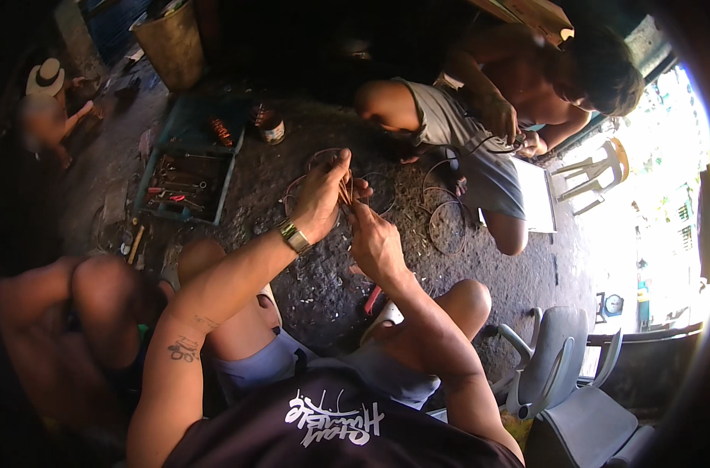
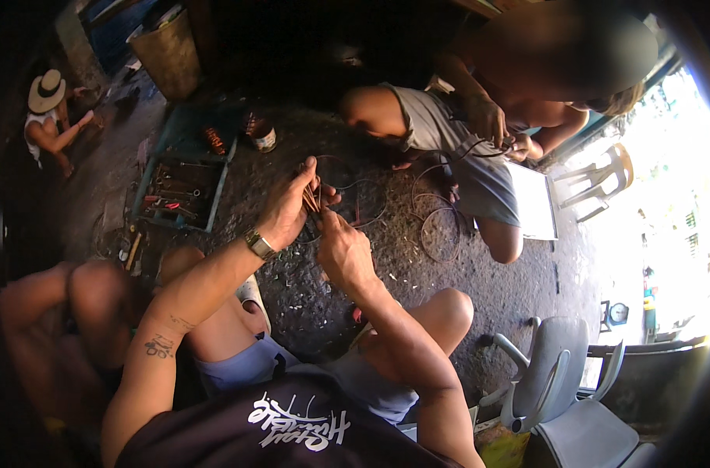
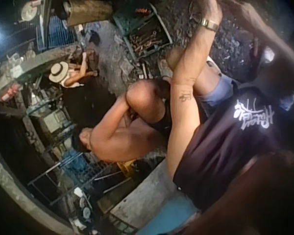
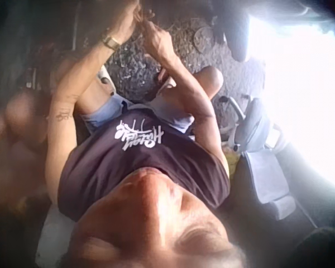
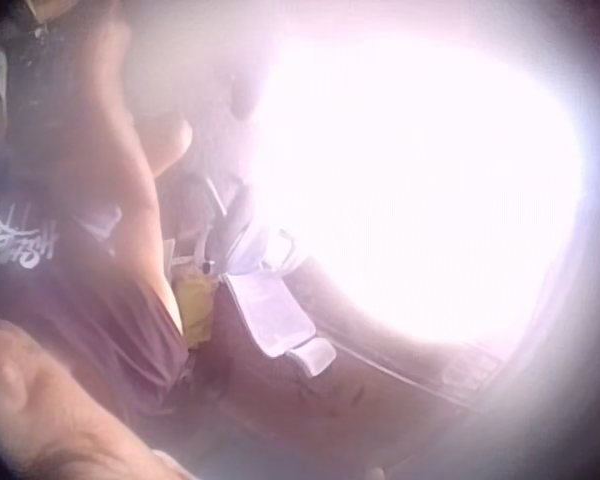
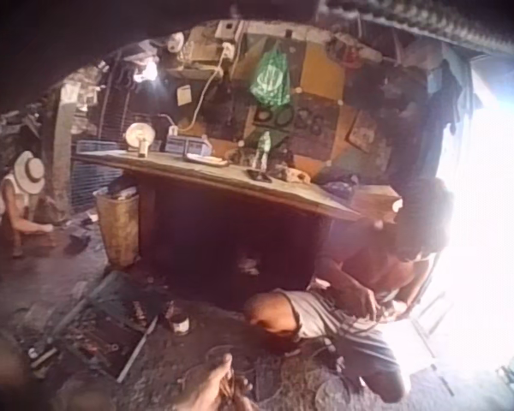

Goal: The person sits on the floor and uses a knife to strip the insulation off a red wire. They peel back the insulation, pull the wire, and repeat the process on different sections.

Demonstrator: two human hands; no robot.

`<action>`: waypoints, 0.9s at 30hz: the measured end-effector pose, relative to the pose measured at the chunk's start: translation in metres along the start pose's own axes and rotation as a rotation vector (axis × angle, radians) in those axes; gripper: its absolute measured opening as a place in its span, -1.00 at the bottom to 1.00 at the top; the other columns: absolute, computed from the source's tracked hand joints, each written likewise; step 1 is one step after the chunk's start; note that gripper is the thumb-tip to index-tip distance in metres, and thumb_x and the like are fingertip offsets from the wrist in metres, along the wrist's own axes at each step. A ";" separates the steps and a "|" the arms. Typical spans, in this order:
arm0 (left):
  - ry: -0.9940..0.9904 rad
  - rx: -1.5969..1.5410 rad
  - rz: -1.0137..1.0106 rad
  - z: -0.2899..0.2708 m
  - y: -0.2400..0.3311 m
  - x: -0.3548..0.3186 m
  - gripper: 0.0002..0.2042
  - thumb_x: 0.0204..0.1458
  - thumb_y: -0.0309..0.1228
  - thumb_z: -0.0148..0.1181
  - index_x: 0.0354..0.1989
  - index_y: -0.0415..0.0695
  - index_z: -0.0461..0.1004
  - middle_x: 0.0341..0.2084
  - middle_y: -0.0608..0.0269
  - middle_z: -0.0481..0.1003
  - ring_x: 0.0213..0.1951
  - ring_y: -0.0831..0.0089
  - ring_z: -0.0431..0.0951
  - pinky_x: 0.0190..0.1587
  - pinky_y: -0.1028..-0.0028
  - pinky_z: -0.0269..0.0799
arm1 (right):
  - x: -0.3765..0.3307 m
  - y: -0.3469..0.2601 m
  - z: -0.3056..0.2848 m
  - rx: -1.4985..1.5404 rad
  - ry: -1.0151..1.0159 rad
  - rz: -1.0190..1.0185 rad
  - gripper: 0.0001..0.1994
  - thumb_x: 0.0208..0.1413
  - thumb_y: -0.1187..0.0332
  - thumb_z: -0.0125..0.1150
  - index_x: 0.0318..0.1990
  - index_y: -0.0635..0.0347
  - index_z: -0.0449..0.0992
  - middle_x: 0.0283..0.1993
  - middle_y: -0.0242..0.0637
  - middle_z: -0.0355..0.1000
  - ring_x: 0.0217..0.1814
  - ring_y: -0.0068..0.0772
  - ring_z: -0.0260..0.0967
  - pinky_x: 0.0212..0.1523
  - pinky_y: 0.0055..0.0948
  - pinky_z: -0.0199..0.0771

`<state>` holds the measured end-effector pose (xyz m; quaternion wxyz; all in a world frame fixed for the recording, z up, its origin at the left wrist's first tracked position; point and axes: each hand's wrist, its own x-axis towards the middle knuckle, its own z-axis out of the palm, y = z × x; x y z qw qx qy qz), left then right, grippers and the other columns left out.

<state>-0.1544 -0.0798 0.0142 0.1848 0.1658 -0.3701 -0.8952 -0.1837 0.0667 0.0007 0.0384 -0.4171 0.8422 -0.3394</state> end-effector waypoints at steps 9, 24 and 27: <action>0.135 -0.070 -0.067 -0.001 0.021 0.005 -0.38 0.28 0.25 -0.04 -0.70 0.06 0.11 -0.73 0.47 0.16 -0.74 0.65 0.10 -0.67 0.57 -0.07 | 0.017 0.016 0.010 0.269 -0.116 -0.130 -0.76 0.34 0.34 0.12 0.06 0.25 0.49 -0.28 -0.19 0.45 -0.19 -0.16 0.45 -0.07 -0.22 0.46; -0.423 1.609 0.987 -0.012 0.061 0.005 -0.69 0.19 -0.26 0.27 0.03 -0.14 0.53 -0.09 0.22 0.59 0.09 0.22 0.55 0.15 0.18 0.46 | 0.018 0.050 -0.029 -0.038 -0.394 0.124 -0.70 0.31 0.24 0.15 0.01 0.28 0.54 -0.17 0.10 0.57 -0.07 0.15 0.53 -0.04 -0.03 0.48; -0.682 2.013 0.774 -0.020 0.015 -0.014 -0.61 0.19 -0.33 0.20 0.17 -0.17 0.47 0.01 0.04 0.55 0.15 0.11 0.49 0.29 0.10 0.33 | 0.014 0.052 -0.033 -0.019 -0.394 0.106 -0.70 0.29 0.25 0.16 0.04 0.24 0.55 -0.11 0.14 0.55 0.00 0.23 0.49 0.01 0.03 0.47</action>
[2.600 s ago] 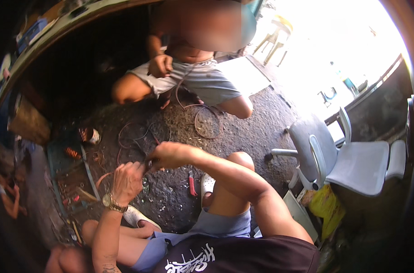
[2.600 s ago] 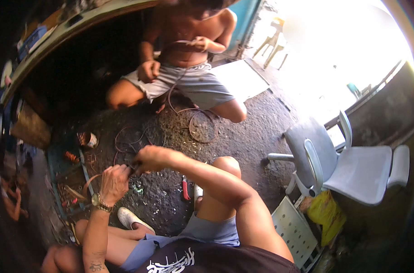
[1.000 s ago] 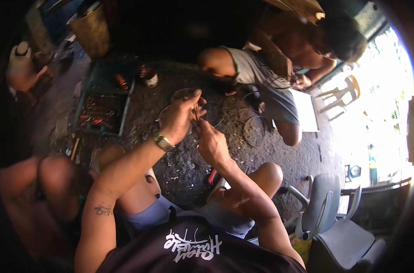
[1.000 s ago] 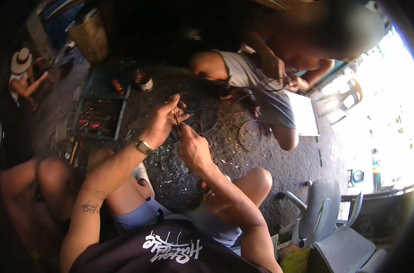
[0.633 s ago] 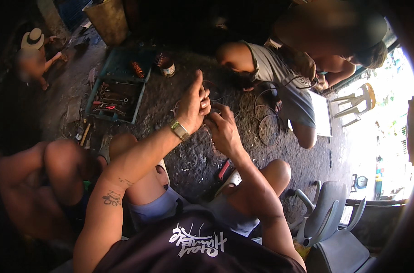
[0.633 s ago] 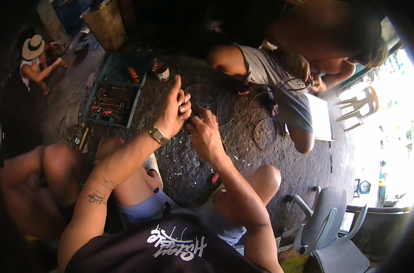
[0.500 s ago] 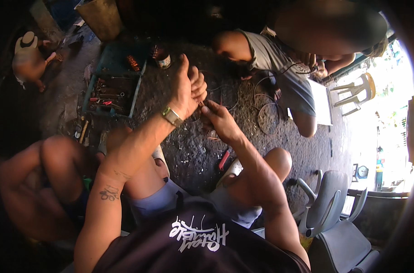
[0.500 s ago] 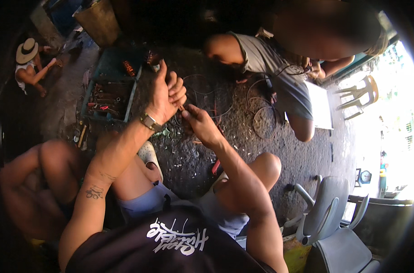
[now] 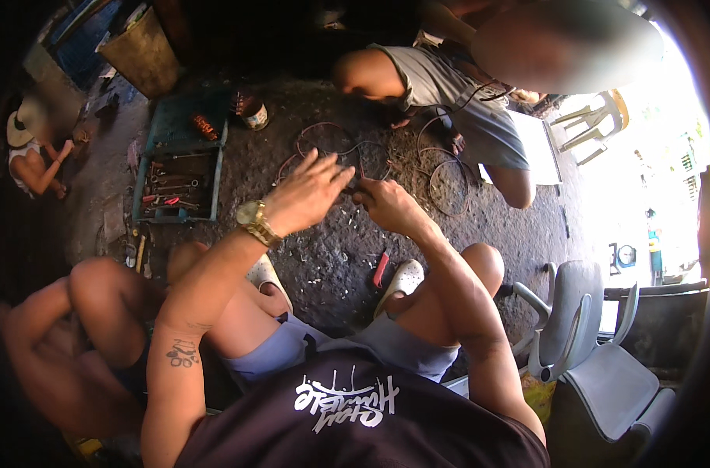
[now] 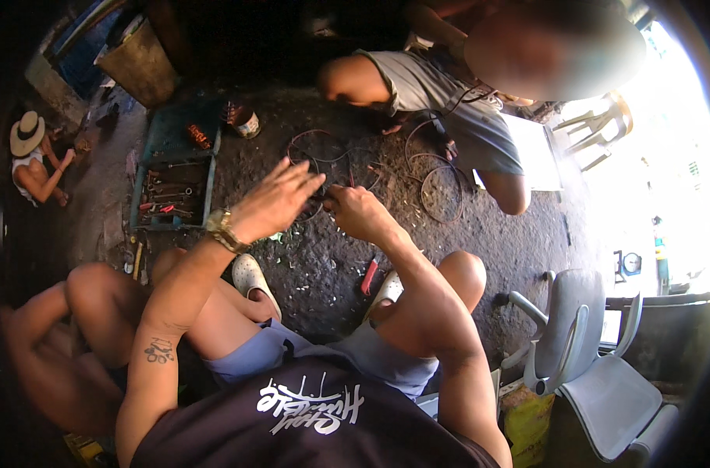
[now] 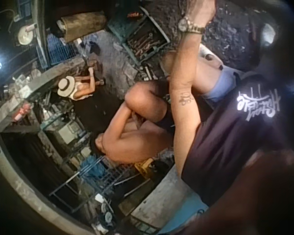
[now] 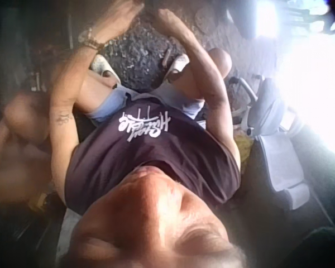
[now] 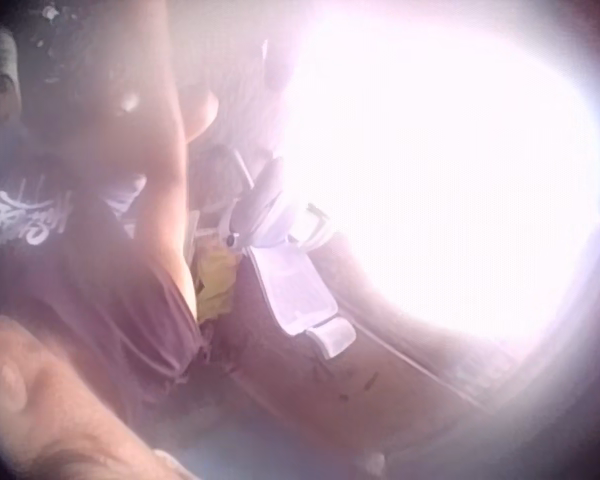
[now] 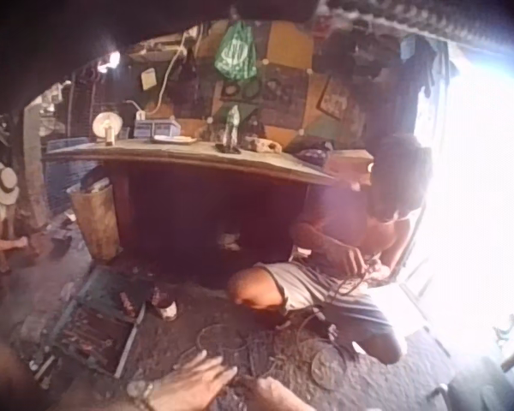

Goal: The person sits on the floor and uses a knife to strip the insulation off a red wire. They peel back the insulation, pull the wire, and repeat the process on different sections.

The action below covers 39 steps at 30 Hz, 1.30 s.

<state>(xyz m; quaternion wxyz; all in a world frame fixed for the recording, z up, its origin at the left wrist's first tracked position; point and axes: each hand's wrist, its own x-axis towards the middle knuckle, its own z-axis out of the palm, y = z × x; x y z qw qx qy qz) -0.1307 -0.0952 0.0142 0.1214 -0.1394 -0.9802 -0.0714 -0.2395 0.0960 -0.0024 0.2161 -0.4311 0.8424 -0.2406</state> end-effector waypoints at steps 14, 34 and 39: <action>0.164 -1.252 -0.497 0.050 0.032 0.008 -0.68 0.41 -0.22 -0.01 -0.08 -0.25 0.54 -0.51 0.28 0.54 -0.53 0.61 0.44 -0.41 0.45 0.40 | -0.013 -0.014 0.001 1.041 0.595 0.020 -0.77 0.35 0.41 0.16 0.05 0.32 0.59 -0.20 -0.24 0.62 -0.27 -0.55 0.51 -0.18 -0.50 0.51; 0.575 -0.737 -0.251 0.054 0.053 0.009 -0.75 0.11 -0.43 0.11 -0.09 -0.29 0.51 -0.31 -0.11 0.57 -0.17 -0.02 0.58 -0.19 0.17 0.47 | -0.022 -0.058 0.005 -0.064 0.720 -0.224 -0.64 0.05 0.23 0.39 0.03 0.04 0.66 0.16 -0.21 0.44 0.33 -0.08 0.22 0.29 -0.05 0.16; 0.597 -0.958 -0.378 0.051 0.062 0.010 -0.80 0.11 -0.48 0.10 -0.12 -0.24 0.49 -0.15 0.01 0.52 0.02 0.08 0.49 0.08 0.13 0.27 | -0.024 -0.059 -0.003 -0.131 0.720 -0.322 -0.64 0.00 0.21 0.42 -0.03 0.10 0.67 0.12 -0.29 0.52 0.32 -0.11 0.29 0.30 -0.08 0.19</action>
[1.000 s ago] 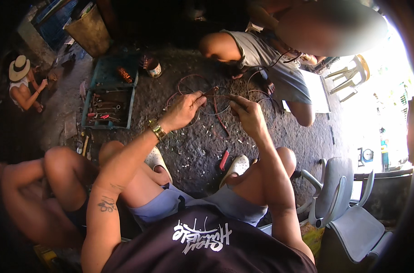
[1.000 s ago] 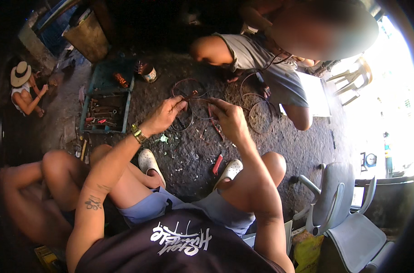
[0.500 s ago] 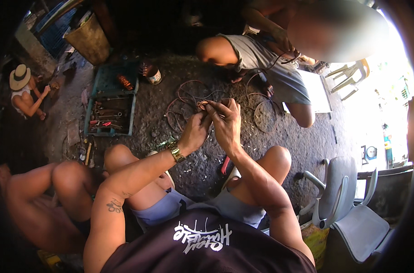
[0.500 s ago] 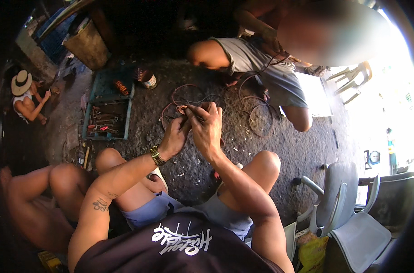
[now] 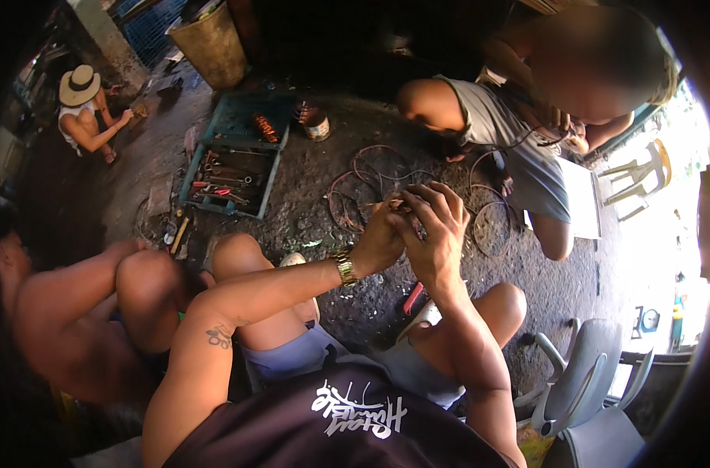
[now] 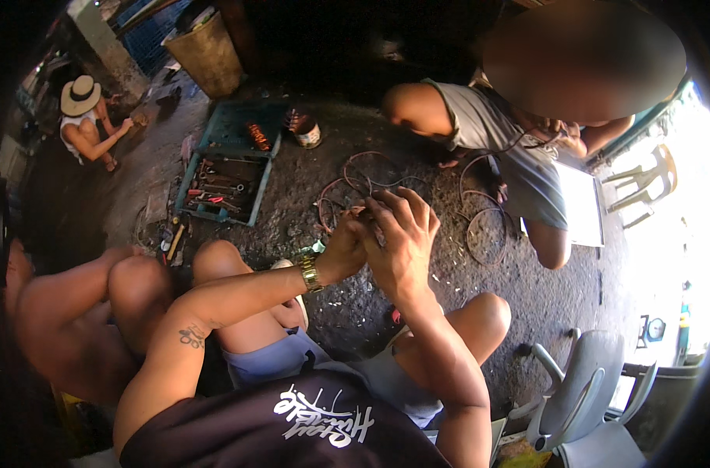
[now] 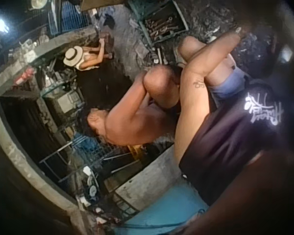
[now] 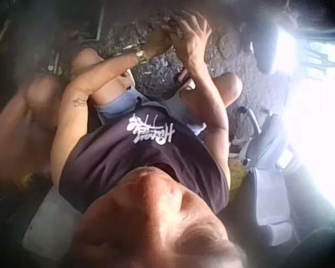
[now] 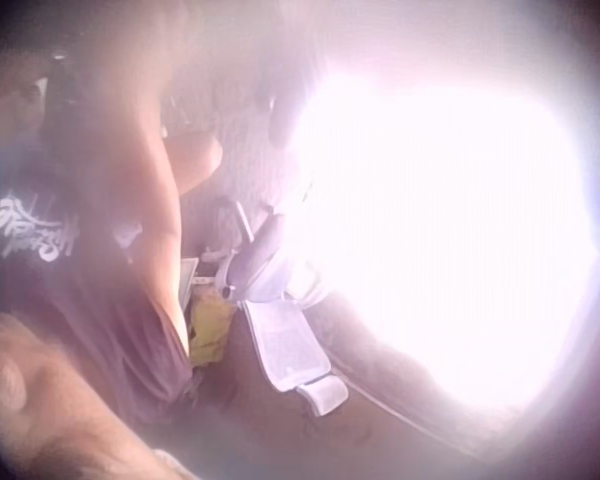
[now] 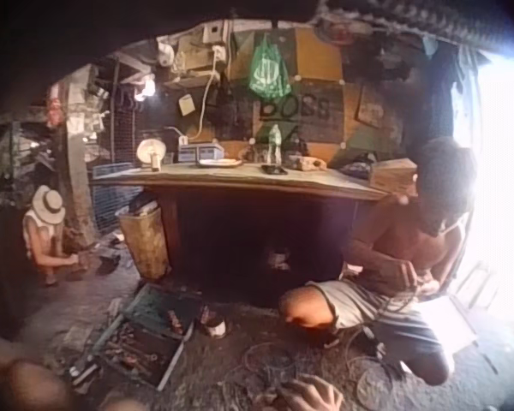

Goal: The person sits on the floor and uses a knife to strip the insulation off a red wire. They peel back the insulation, pull the wire, and repeat the process on different sections.

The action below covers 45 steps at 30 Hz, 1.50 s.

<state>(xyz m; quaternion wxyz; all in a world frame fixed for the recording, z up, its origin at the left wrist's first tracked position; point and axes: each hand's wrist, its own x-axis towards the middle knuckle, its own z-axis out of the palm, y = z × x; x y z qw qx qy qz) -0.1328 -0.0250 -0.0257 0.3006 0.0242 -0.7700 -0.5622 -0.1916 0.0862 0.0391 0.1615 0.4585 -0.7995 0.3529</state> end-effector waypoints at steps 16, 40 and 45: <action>-0.281 0.655 0.478 -0.022 0.012 0.026 -0.65 -0.03 -0.36 0.35 -0.04 -0.08 0.48 -0.41 0.27 0.55 -0.28 0.27 0.57 -0.11 0.24 0.36 | -0.007 0.017 -0.041 0.398 -0.065 0.342 -0.76 0.09 0.39 0.39 -0.09 0.24 0.61 -0.22 -0.07 0.57 -0.26 -0.05 0.59 -0.24 -0.23 0.55; -0.778 0.619 0.139 -0.047 0.018 0.024 -0.94 0.09 -0.60 0.01 -0.30 -0.20 0.39 -0.43 -0.04 0.52 -0.30 -0.11 0.57 -0.27 0.03 0.47 | -0.053 0.057 -0.014 -0.090 -0.489 -0.080 -0.68 0.13 0.36 0.16 0.01 0.31 0.50 -0.18 -0.06 0.42 -0.18 0.00 0.53 -0.23 -0.15 0.59; -0.723 0.694 0.397 -0.049 0.024 0.019 -0.95 0.10 -0.57 0.04 -0.28 -0.19 0.41 -0.44 0.07 0.45 -0.31 0.05 0.53 -0.28 0.15 0.45 | -0.061 0.063 -0.021 0.142 -0.497 0.045 -0.81 0.26 0.31 0.12 -0.18 0.29 0.50 -0.27 -0.06 0.49 -0.28 0.10 0.53 -0.25 -0.08 0.57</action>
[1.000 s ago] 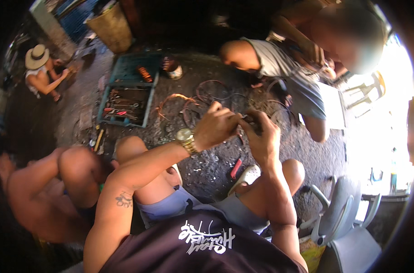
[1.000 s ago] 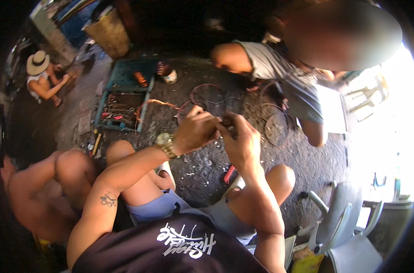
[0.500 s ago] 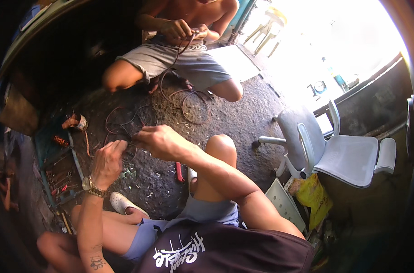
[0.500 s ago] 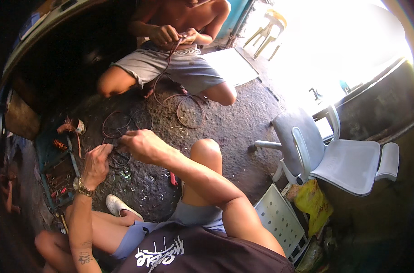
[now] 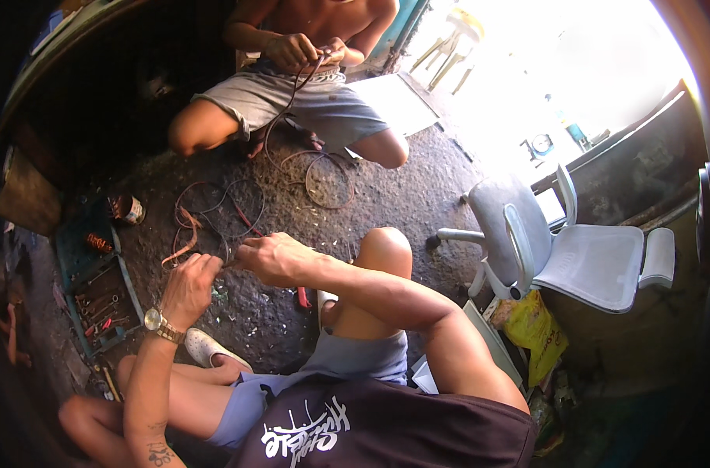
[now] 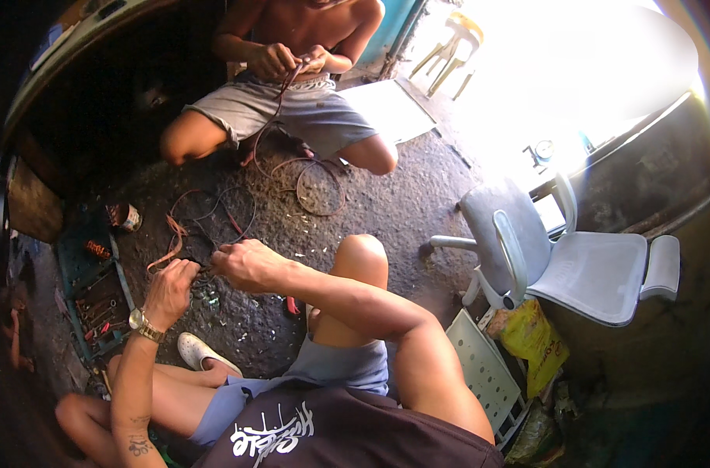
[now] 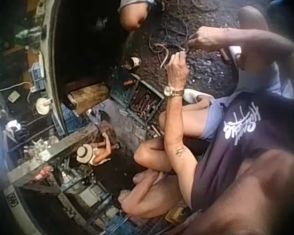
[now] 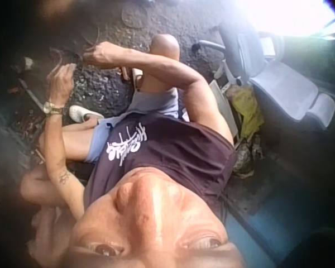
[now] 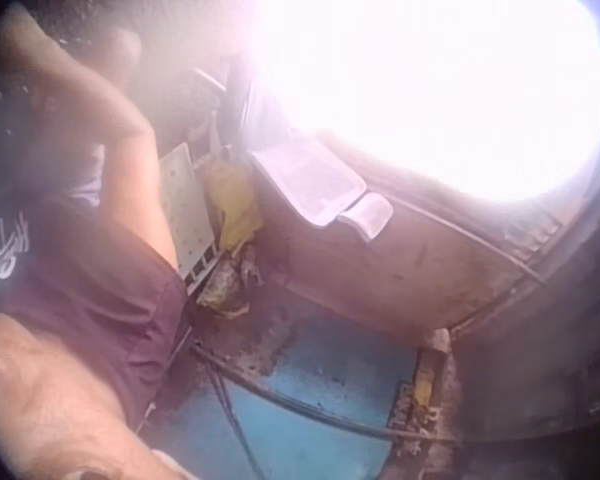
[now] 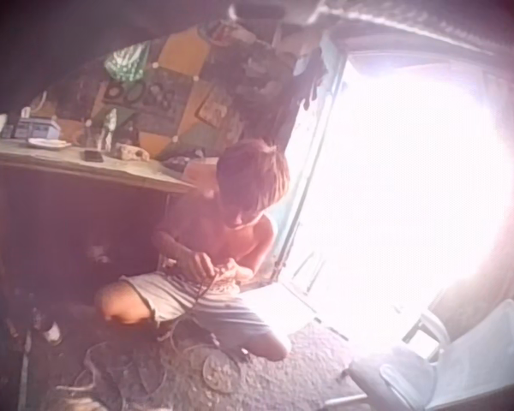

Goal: The person sits on the floor and uses a knife to strip the insulation off a red wire. They peel back the insulation, pull the wire, and repeat the process on different sections.

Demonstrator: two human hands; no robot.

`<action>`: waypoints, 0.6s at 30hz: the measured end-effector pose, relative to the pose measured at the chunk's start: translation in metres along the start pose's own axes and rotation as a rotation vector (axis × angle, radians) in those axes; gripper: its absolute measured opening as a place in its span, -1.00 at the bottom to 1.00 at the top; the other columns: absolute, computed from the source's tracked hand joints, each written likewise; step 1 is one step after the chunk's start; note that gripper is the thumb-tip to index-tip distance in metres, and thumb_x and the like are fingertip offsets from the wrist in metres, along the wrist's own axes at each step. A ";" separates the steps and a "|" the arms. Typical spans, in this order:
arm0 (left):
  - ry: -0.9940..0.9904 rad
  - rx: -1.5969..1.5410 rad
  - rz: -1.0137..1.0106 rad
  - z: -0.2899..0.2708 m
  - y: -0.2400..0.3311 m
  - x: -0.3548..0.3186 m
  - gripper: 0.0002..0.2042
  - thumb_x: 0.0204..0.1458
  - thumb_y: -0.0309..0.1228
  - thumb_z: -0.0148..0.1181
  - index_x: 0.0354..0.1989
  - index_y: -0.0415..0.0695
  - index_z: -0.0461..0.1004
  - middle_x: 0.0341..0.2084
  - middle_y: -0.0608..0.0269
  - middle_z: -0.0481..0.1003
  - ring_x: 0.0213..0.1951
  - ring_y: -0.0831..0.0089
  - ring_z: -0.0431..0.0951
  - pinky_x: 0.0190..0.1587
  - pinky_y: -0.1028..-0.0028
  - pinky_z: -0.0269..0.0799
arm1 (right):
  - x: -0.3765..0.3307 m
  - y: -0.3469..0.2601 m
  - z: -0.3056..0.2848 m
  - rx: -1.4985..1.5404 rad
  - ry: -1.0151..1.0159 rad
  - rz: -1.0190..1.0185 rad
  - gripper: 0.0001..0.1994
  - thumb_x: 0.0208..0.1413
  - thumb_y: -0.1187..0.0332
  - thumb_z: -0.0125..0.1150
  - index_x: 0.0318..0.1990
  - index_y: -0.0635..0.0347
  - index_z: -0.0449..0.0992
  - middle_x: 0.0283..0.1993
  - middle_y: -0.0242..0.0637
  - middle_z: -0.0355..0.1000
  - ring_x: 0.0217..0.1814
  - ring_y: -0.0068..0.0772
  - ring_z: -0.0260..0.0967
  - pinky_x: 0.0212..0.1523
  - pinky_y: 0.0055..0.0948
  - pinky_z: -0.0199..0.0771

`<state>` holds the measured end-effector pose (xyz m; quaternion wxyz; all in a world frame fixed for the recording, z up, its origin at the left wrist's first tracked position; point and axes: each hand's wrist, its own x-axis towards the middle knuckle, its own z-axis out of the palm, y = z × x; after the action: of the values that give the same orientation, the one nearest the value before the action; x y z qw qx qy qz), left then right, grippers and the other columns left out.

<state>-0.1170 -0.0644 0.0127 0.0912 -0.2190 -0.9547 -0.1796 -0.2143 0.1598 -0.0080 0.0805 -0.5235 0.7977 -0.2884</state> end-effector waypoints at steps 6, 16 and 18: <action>0.099 0.188 0.138 0.008 0.004 -0.002 -0.93 0.11 -0.49 0.08 -0.26 -0.15 0.36 -0.47 0.19 0.36 -0.37 0.17 0.46 -0.32 0.20 0.44 | -0.005 0.003 -0.008 1.031 -0.251 0.692 -0.62 0.42 0.08 0.07 -0.14 0.24 0.60 -0.42 -0.45 0.40 -0.50 -0.50 0.36 -0.46 -0.42 0.38; -0.086 -0.453 -0.270 0.012 -0.016 -0.004 -0.89 0.26 -0.45 0.07 -0.27 -0.22 0.46 -0.54 -0.15 0.50 -0.42 -0.21 0.52 -0.40 0.08 0.36 | -0.010 0.000 0.002 -0.202 0.149 -0.143 -0.46 0.21 0.24 0.16 0.30 0.30 0.35 -0.13 -0.13 0.37 -0.15 -0.13 0.50 -0.19 -0.19 0.57; -0.097 -0.536 -0.265 0.012 -0.016 -0.002 -0.88 0.25 -0.45 0.08 -0.29 -0.23 0.46 -0.53 -0.15 0.51 -0.42 -0.22 0.52 -0.40 0.09 0.35 | -0.011 0.001 0.004 -0.248 0.128 -0.230 -0.50 0.17 0.35 0.10 0.27 0.35 0.36 -0.17 -0.12 0.36 -0.18 -0.10 0.49 -0.18 -0.20 0.56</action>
<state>-0.1234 -0.0743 -0.0040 -0.0396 -0.1172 -0.8968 -0.4247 -0.2087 0.1678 -0.0139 -0.0693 -0.5978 0.7655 -0.2279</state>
